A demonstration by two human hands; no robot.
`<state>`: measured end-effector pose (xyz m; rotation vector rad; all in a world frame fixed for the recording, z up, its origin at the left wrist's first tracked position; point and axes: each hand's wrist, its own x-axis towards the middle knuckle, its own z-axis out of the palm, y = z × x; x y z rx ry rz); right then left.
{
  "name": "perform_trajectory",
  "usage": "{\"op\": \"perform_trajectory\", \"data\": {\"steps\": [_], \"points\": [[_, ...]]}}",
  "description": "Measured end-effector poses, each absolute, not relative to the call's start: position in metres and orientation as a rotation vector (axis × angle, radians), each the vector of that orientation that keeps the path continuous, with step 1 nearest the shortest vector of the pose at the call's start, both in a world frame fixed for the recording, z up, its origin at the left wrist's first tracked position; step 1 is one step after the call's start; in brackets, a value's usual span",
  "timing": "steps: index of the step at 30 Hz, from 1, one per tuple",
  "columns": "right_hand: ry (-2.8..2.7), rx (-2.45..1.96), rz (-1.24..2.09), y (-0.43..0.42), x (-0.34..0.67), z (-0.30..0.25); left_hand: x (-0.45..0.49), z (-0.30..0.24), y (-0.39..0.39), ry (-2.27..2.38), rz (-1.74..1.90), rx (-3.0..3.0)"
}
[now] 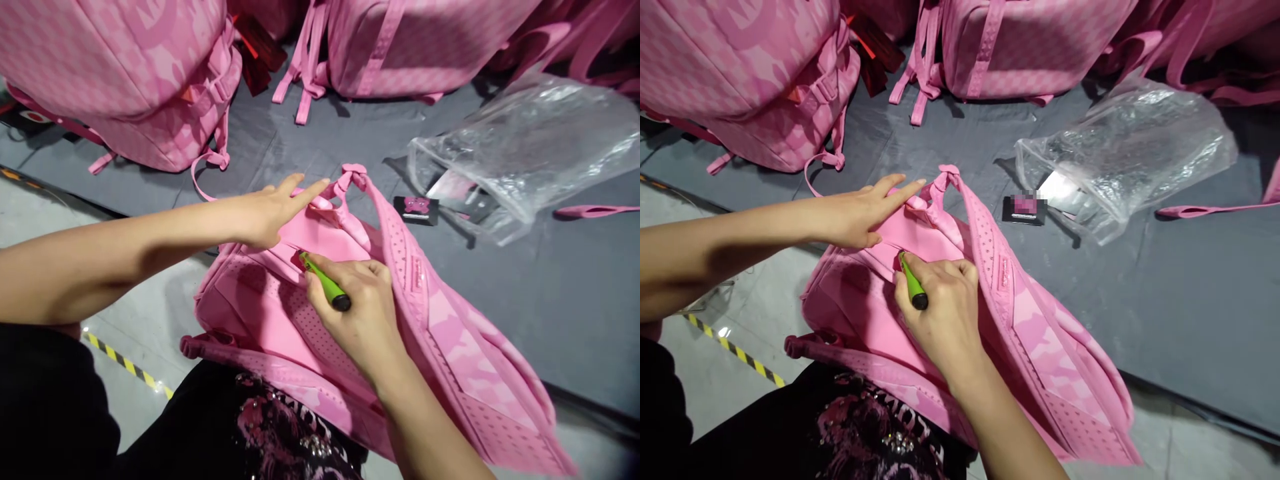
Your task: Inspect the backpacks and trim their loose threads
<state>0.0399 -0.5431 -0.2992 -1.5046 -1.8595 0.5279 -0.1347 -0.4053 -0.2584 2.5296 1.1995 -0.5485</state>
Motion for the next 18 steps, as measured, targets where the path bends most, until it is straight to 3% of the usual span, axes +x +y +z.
{"op": "perform_trajectory", "data": {"steps": [18], "points": [[-1.83,-1.449,0.767,-0.523,0.022,-0.296,-0.146,-0.266,-0.401,1.05,-0.333,2.561]]}}
